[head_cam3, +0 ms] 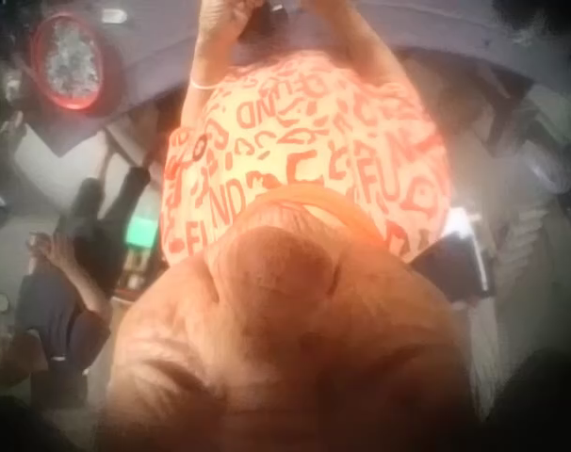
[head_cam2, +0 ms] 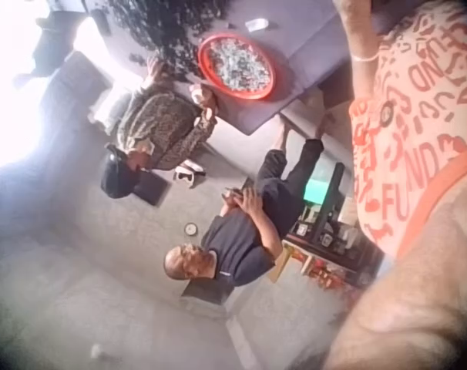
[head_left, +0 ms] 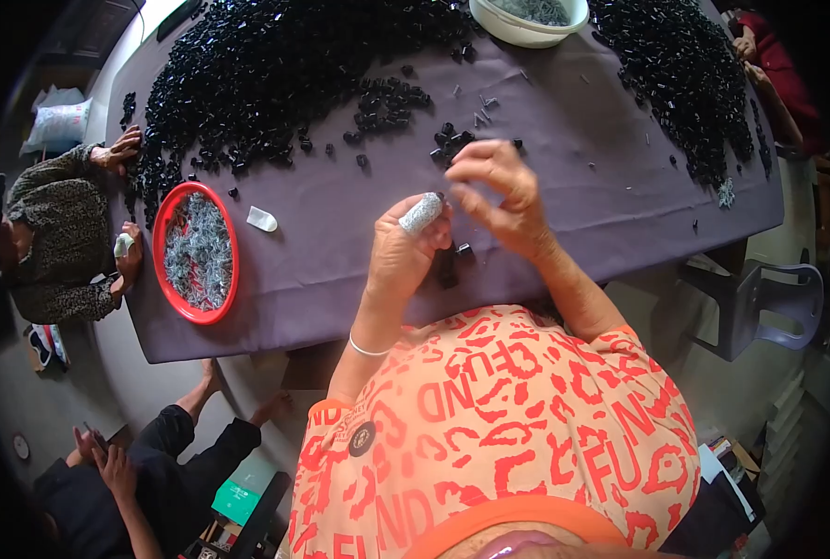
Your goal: The person assembles small components by picking up black plastic pieces and inserting pins into them by hand, placing the assembled parts on the table.
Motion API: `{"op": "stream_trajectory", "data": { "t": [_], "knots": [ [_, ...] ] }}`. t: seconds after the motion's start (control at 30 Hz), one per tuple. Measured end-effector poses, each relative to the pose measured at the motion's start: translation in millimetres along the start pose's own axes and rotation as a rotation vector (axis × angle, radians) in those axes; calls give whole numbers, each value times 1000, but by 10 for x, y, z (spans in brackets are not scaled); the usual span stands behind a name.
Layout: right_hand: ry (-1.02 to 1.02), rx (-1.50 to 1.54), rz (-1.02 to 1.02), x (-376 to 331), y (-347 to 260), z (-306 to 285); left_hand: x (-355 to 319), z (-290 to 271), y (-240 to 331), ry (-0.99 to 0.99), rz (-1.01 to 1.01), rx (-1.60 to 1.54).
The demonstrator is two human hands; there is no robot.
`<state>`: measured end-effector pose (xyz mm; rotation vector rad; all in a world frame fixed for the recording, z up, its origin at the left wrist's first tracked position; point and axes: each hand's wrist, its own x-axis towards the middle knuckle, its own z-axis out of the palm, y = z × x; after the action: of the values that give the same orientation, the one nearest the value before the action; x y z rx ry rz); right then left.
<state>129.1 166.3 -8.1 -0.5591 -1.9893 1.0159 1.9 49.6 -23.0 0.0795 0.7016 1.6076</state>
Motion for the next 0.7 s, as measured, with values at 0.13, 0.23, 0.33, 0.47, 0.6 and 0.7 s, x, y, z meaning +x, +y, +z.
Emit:
{"op": "stream_trajectory", "data": {
  "t": [0.13,0.23,0.33,0.47,0.6,0.7],
  "knots": [
    [8,-366,-67,278,374,-307,-24,-110,96,18,122,219],
    [-145,-635,-210,483,606,-377,-48,-123,144,65,120,290],
    [-309,-791,-338,622,700,-337,-71,-141,166,126,133,362],
    [-392,-889,-384,669,790,-288,-97,-164,172,128,160,373],
    [-284,-760,-271,549,662,-283,-103,-149,177,156,153,370],
    [-125,-474,-164,446,503,-282,-59,-50,153,168,156,330]
  ]
}}
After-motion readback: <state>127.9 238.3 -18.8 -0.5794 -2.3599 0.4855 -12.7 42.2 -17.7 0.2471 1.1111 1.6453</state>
